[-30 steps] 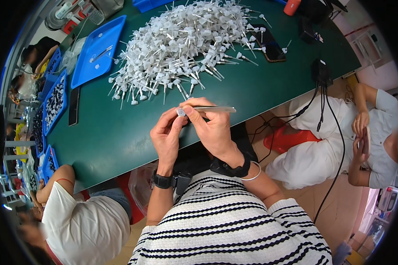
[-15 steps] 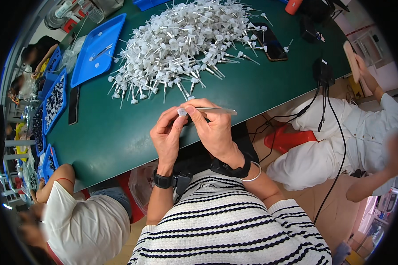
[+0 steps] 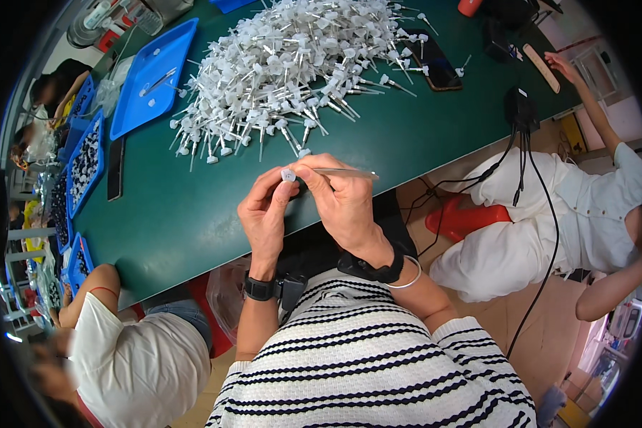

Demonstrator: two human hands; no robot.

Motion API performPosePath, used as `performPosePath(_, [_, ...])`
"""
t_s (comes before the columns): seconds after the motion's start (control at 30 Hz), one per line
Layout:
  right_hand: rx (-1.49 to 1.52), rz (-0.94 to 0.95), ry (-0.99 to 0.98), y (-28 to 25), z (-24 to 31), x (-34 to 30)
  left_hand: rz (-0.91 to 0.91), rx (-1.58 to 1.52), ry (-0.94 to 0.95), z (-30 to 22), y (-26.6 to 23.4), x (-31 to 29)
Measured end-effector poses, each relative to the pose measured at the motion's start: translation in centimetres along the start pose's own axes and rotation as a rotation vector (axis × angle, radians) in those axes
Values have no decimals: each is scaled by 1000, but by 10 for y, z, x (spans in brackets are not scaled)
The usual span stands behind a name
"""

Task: The person uses tweezers to pick up small white plastic components from a large pile on a green table and inserts them into a clear plastic tube. The person repeats this process continuously, occasionally moving a blue tray to access more components.

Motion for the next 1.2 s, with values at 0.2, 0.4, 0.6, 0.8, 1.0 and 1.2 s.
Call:
performPosePath(0.2, [-93,19,-48,0,0,3,8,19,-11,-1,0,0])
performPosePath(0.4, [-55,37,-20,0,-8,6,0,-7,-20,-2,0,1])
performPosePath(0.6, [39,-13,13,2,-7,3,-9,-62,-47,0,-1,0])
performPosePath(0.8, [1,-7,-2,2,-5,2,-13,-132,-68,1,0,-1])
performPosePath(1.0, [-150,84,-83,2,5,11,-30,-103,-66,1,-2,-1])
performPosePath(1.2, [-213,109,-110,3,12,16,-36,-108,-58,1,-2,0])
Point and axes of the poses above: each hand's wrist, its own x-axis towards the middle knuckle, its own y-axis out of the palm, z = x × y, the point moved 4 cm from there along x, towards the middle knuckle, and after that the axes turned 7 degrees about -x, right-handed, at the moved point
